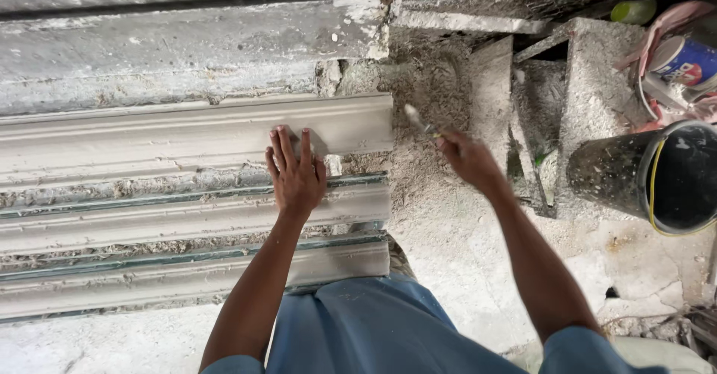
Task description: The person cleans dried plaster residue off decorative cornice moldings laid on a work table, using a small scraper to run along the grooves and flutes of each piece. They hold each molding steady with one hand while scraping, working along the length of the pieces and moving between them.
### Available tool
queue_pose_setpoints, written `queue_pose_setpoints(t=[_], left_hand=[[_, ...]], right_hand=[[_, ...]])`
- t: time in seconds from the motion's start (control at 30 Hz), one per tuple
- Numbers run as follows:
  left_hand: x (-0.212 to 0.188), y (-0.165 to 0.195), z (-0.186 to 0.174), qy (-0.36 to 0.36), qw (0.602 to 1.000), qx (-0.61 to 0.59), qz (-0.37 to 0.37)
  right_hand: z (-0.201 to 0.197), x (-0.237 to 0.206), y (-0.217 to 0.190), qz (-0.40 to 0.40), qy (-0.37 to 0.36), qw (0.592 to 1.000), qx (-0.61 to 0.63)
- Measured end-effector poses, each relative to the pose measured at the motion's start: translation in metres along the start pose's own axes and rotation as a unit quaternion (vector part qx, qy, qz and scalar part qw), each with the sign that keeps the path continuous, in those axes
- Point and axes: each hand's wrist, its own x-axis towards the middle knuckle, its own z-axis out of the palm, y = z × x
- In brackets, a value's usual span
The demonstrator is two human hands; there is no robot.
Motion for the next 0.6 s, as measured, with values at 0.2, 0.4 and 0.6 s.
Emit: queue_pose_setpoints(t=[0.2,0.4,0.6], left_hand=[[-0.002,0.0,0.001,0.002,1.0,0.003,0.001],[-0.003,0.001,-0.001,0.001,1.0,-0.018,-0.008],[0.0,0.002,-0.003,-0.002,1.0,0.007,-0.007]], right_hand=[[0.008,-0.005,0.013,-0.149,0.101,0.984,-0.013],[0.026,0.015,0.003,-0.162,0.141,0.974,-0.064],[0.015,0.038,0.001,-0.126,0.092,0.984,-0.085]])
